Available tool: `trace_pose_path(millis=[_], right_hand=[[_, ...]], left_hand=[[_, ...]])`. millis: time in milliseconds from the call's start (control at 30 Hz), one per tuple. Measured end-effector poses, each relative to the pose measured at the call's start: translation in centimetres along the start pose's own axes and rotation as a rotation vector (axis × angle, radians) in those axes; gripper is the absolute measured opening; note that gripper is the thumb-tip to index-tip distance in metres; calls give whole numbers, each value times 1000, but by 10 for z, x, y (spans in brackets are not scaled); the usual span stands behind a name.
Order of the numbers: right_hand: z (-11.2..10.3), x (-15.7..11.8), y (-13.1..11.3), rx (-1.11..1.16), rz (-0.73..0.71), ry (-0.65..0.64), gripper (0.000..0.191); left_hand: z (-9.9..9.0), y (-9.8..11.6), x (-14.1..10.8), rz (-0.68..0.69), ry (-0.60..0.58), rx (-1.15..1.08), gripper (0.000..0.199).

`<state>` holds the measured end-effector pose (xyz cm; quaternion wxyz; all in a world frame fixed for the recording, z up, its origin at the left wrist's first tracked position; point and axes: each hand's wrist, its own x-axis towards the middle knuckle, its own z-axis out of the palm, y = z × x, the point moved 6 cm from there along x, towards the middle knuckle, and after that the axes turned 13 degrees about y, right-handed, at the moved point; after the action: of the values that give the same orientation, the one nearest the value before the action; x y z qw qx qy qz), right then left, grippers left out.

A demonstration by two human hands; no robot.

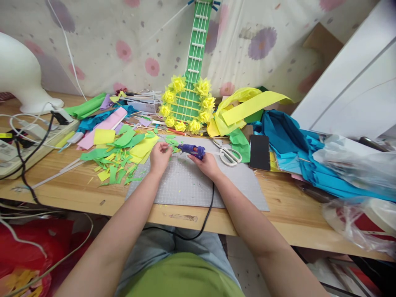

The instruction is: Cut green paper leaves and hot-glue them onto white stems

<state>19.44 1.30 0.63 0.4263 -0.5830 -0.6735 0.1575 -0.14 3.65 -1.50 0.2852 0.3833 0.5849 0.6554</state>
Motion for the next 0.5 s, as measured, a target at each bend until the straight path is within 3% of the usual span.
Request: trace_pose_path(millis=[367,500], right_hand=[[0,0,3,-10,17,9,44],[-6,5,12,-58,73,67,43]], left_hand=[[0,1,-1,-2,-10,-19,23],[0,5,-3,6,-14,-49,22]])
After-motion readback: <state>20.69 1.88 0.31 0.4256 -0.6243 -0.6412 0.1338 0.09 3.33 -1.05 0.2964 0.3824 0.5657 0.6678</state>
